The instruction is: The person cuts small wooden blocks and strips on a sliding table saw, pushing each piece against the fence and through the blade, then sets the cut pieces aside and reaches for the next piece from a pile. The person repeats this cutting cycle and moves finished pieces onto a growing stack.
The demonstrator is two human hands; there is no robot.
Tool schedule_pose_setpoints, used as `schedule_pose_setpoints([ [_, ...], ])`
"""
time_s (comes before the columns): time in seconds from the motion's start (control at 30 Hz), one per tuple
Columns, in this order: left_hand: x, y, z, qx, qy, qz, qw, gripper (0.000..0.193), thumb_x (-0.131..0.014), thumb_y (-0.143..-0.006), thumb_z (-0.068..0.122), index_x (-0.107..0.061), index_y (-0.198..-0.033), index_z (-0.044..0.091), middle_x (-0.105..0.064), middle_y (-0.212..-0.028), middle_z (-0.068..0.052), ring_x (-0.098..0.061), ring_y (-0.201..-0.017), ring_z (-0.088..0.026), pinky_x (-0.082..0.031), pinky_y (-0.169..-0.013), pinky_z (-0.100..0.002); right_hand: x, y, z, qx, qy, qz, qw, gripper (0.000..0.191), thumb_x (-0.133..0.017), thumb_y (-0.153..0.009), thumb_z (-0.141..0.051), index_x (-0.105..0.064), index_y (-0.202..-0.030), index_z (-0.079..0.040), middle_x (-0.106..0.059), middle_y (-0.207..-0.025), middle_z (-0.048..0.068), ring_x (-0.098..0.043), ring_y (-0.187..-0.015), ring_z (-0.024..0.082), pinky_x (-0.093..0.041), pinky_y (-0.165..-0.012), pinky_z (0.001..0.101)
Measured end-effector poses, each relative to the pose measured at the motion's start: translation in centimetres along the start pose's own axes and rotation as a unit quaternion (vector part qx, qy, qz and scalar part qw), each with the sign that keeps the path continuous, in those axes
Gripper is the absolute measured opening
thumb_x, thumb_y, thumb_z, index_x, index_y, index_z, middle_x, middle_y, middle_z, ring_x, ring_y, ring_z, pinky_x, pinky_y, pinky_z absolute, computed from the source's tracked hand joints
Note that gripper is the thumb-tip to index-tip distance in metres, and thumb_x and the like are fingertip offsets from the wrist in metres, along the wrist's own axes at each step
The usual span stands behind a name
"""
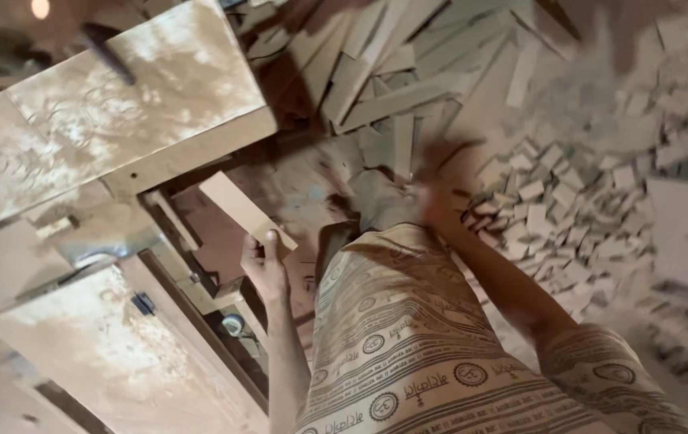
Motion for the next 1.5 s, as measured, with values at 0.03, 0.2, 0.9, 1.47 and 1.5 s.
schedule_pose_setpoints([
  [0.03, 0.1, 0.3, -0.3, 0.001, 0.005, -0.008, 1.0, 0.009, -0.062, -0.103, 0.007, -0.066, -0.109, 0.0, -0.073, -0.098, -0.004, -0.068, -0.088, -0.012, -0.056, -0.079, -0.027, 0.6, 1.5, 2.9, -0.052, 0.02, 0.024, 0.998, 0.02, -0.072, -0.089, -0.02, -0.072, -0.101, -0.005, -0.077, -0.093, 0.014, -0.074, -0.081, 0.029, -0.058, -0.075, 0.0402],
  [0.2, 0.9, 3.1, -1.0, -0.054, -0.057, -0.065, 0.995, 0.01, -0.061, -0.105, 0.007, -0.066, -0.107, -0.001, -0.072, -0.095, -0.007, -0.065, -0.084, -0.012, -0.054, -0.074, -0.027, 0.3, 15.4, 13.8, -0.259, 0.106, -0.009, 0.96, 0.02, -0.071, -0.089, -0.022, -0.072, -0.101, -0.005, -0.076, -0.092, 0.015, -0.074, -0.082, 0.03, -0.058, -0.075, 0.0414],
  [0.9, -3.8, 17.4, -14.3, 0.069, -0.024, -0.135, 0.988, 0.017, -0.066, -0.104, 0.016, -0.064, -0.103, -0.002, -0.057, -0.081, -0.005, -0.048, -0.066, -0.014, -0.038, -0.056, -0.03, -8.8, 38.4, 26.7, -0.367, -0.09, 0.075, 0.923, 0.025, -0.067, -0.091, -0.029, -0.073, -0.097, -0.006, -0.075, -0.091, 0.019, -0.072, -0.084, 0.036, -0.057, -0.078, 0.0466],
  [1.47, -24.3, 22.9, -13.7, 0.118, -0.408, -0.146, 0.894, 0.024, -0.064, -0.095, 0.025, -0.066, -0.094, 0.001, -0.067, -0.092, -0.014, -0.063, -0.085, -0.03, -0.053, -0.075, -0.041, 0.8, 39.1, 37.3, -0.456, -0.094, 0.047, 0.884, 0.031, -0.064, -0.093, -0.036, -0.074, -0.094, -0.007, -0.075, -0.09, 0.022, -0.071, -0.086, 0.04, -0.057, -0.079, 0.0508],
  [1.5, -23.0, 22.8, -13.9, 0.102, -0.441, -0.151, 0.879, 0.025, -0.064, -0.095, 0.026, -0.066, -0.093, 0.001, -0.068, -0.093, -0.015, -0.064, -0.085, -0.031, -0.053, -0.075, -0.042, 1.5, 37.6, 39.0, -0.458, -0.077, 0.048, 0.884, 0.031, -0.063, -0.093, -0.036, -0.074, -0.094, -0.007, -0.075, -0.09, 0.022, -0.071, -0.086, 0.041, -0.057, -0.08, 0.051],
])
Point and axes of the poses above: each hand's wrist, its own y-axis away from the middle knuckle, its own x-axis out of the back of the hand, z = x × y, the point moved 2 cm from there along -y, towards the middle knuckle
